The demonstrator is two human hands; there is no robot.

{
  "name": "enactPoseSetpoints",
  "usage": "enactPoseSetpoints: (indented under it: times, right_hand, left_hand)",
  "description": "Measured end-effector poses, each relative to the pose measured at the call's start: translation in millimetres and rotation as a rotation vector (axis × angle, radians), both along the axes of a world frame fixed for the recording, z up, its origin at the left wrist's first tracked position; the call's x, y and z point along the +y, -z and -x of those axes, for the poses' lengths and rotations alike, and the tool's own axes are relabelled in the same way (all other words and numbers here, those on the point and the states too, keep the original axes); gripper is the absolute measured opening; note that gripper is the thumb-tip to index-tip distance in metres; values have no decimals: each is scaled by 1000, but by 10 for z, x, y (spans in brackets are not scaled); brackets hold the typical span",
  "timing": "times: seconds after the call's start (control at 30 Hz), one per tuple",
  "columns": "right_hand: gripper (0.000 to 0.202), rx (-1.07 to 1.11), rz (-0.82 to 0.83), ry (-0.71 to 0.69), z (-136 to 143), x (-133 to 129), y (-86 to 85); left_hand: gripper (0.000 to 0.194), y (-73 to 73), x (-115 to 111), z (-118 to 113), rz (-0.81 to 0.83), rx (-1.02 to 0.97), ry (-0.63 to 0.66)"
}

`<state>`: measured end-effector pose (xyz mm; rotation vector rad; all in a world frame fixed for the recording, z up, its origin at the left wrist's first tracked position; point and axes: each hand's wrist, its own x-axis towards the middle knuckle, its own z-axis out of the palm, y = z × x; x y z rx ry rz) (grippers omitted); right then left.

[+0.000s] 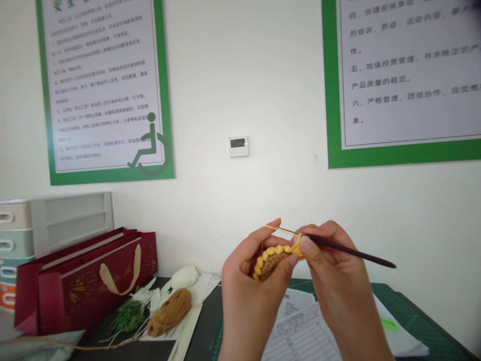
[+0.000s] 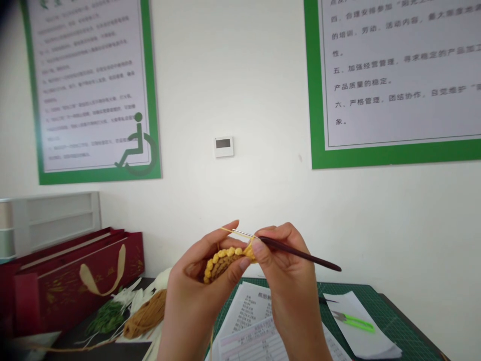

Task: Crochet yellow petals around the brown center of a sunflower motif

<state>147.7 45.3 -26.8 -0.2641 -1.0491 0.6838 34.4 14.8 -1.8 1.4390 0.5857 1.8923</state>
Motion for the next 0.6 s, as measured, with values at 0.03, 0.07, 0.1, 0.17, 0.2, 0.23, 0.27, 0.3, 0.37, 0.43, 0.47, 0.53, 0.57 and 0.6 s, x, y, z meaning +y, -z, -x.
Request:
enactPoseSetpoints:
  times: [0.03, 0.07, 0.1, 0.17, 0.2, 0.23, 0.27, 0.3, 0.37, 0.43, 0.47, 0.53, 0.57, 0.6]
  right_hand:
    - [22, 29, 21, -2, 12, -12, -6]
    - [23, 51, 36, -7, 26, -24, -11]
    - [23, 65, 44, -16, 41, -37, -14]
    - [23, 80, 47, -41, 73, -56, -16]
    - [24, 87, 50, -50, 87, -61, -14]
    - [24, 95, 54, -54, 98, -62, -12]
    - [25, 105, 60, -52, 104, -59, -10]
    - [26, 111, 66, -47, 104, -55, -9]
    - [27, 92, 68, -52, 82, -43, -9]
    - [25, 39, 57, -72, 35, -30, -13]
    - [24, 1, 42, -85, 8, -25, -14]
    - [20, -81, -5, -107, -38, -17, -13]
    - [18, -108, -27, -112, -52, -14, -11]
    - [17, -124, -45, -115, -58, -13, -8]
  left_hand:
    - [33, 1, 1, 1, -51, 36, -55]
    - [30, 3, 3, 2, -96, 64, -106]
    - [30, 8, 6, 3, -124, 81, -145]
    - [33, 23, 10, -1, -119, 88, -175]
    - [36, 33, 13, -5, -106, 89, -179]
    - [39, 45, 17, -11, -100, 97, -185]
    - [41, 58, 21, -18, -102, 113, -194]
    - [42, 70, 26, -24, -113, 131, -203]
    - [43, 86, 36, -35, -143, 155, -215]
    - [43, 85, 43, -39, -150, 147, -208]
    - [43, 77, 44, -39, -133, 131, -183]
    - [44, 53, 39, -40, -61, 73, -86]
    - [44, 39, 34, -41, -19, 34, -28]
    - [44, 26, 29, -43, 14, -5, 23]
